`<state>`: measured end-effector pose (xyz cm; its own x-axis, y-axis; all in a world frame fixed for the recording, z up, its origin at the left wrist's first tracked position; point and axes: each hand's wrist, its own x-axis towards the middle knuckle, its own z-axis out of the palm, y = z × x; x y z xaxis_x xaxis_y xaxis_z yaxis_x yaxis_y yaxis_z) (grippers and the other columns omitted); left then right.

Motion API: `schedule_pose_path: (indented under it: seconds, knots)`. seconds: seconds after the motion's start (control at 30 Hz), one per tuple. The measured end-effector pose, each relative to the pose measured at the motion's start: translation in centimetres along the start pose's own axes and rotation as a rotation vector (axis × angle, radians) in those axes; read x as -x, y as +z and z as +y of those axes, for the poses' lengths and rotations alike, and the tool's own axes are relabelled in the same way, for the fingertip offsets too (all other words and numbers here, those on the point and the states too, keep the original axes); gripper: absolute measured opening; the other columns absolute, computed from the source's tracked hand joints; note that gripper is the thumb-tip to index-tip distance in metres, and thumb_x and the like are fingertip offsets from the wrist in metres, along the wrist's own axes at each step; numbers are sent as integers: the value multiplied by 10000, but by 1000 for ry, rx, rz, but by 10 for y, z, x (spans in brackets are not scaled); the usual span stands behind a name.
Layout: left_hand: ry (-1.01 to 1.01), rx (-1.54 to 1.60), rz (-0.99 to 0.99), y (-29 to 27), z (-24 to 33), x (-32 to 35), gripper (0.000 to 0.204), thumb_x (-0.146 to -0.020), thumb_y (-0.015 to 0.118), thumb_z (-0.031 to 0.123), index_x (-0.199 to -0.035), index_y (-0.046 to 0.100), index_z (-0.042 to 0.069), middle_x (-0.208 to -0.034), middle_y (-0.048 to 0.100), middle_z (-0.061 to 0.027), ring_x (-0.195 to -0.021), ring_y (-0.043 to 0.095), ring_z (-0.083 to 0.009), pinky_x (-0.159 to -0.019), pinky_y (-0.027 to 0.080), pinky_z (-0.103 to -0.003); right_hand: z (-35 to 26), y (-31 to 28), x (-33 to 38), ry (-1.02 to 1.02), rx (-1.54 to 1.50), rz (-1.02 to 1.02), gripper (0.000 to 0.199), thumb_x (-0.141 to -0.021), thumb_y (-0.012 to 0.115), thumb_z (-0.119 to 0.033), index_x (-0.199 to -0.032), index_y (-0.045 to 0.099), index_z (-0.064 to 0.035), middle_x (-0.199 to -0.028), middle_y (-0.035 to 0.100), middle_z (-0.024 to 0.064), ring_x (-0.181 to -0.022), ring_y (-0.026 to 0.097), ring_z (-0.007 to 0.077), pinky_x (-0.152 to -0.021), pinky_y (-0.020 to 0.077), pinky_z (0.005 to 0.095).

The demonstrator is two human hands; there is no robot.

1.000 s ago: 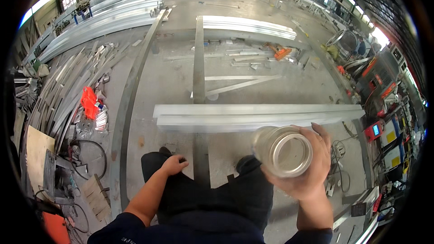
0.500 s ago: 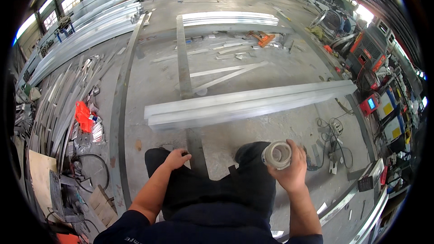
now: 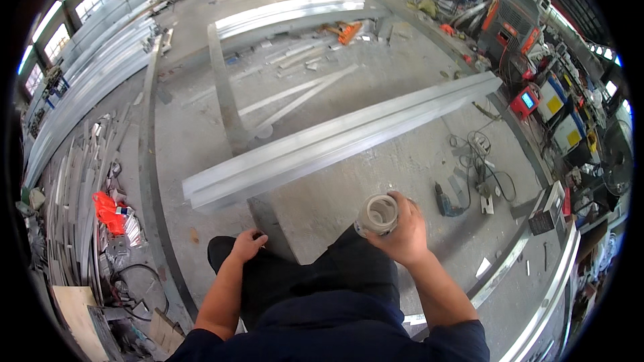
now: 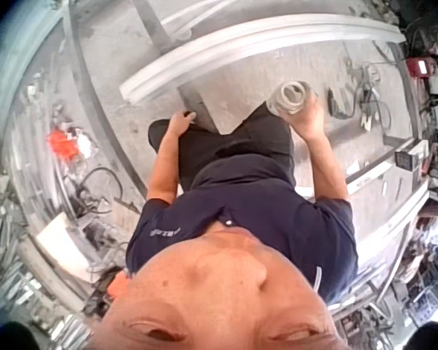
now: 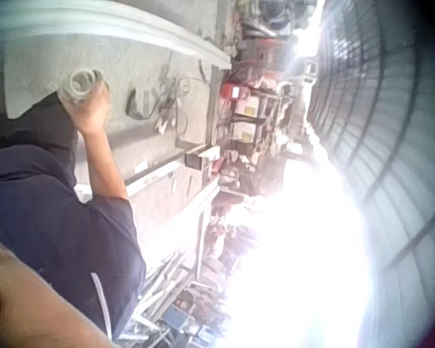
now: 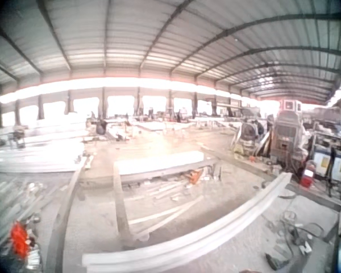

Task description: The person walks through a metal fabrication workshop carrying a small container and a square tool. They place the container on a red machine and then use the square to measure and mark a long metal beam on the floor.

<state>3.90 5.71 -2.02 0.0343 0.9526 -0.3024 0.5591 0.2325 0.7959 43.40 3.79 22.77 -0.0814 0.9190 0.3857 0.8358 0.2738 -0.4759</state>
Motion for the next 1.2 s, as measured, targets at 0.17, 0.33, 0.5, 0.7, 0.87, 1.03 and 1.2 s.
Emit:
schedule_pose_path:
  seconds: [0.17,0.33,0.5,0.7,0.87,1.03,1.2]
  knots:
    - [-74,-75,-75,8,-3,-28,374,-829,668,318,-945,668,-37,-846,684,-196,-784,666,-330,-713,503,-407,23,37,-27,125,-48,-109,790,-565,853,-213,-1245,503,-19,-1081,623,190,-1037,590,371,-892,479,440]
    - [-134,-202,-280,-8,20,-38,351,-827,641,302,-952,680,-23,-893,695,-195,-871,670,-338,-776,508,-413,18,16,-58,242,-161,-233,767,-593,833,-227,-1260,509,-31,-1143,608,192,-1093,565,366,-974,433,422]
    - [-253,-252,-273,-28,90,-28,352,-806,659,265,-931,684,-62,-786,689,-169,-761,670,-260,-720,512,-378,15,-70,-62,322,-244,-161,724,-614,818,-240,-1241,517,-41,-1142,613,175,-1099,565,354,-981,422,418]
    - [-419,-623,-628,-64,128,-12,264,-815,662,259,-864,695,1,-709,657,-106,-630,621,-216,-572,484,-352,54,-211,-37,493,-236,32,732,-589,843,-240,-1216,527,-34,-1090,626,173,-1047,585,370,-940,439,441]
    - [-819,-470,-606,-59,248,-7,182,-871,619,210,-919,682,46,-686,613,-60,-550,576,-182,-492,456,-330,131,-333,20,590,-213,156,716,-578,834,-187,-1211,530,-46,-1099,624,165,-1059,586,355,-943,445,428]
    - [-162,-754,-760,60,426,-40,328,-825,662,272,-915,684,-42,-757,686,-132,-713,662,-208,-664,519,-358,185,-433,95,821,-95,316,706,-567,821,-153,-1204,535,-53,-1137,613,149,-1088,572,337,-946,443,414]
    - [176,-551,-760,235,632,-43,307,-850,664,215,-1017,656,-43,-827,689,-115,-766,658,-190,-706,506,-316,208,-500,163,1017,85,522,714,-562,812,-148,-1210,530,-52,-1151,612,137,-1106,564,335,-946,442,414]
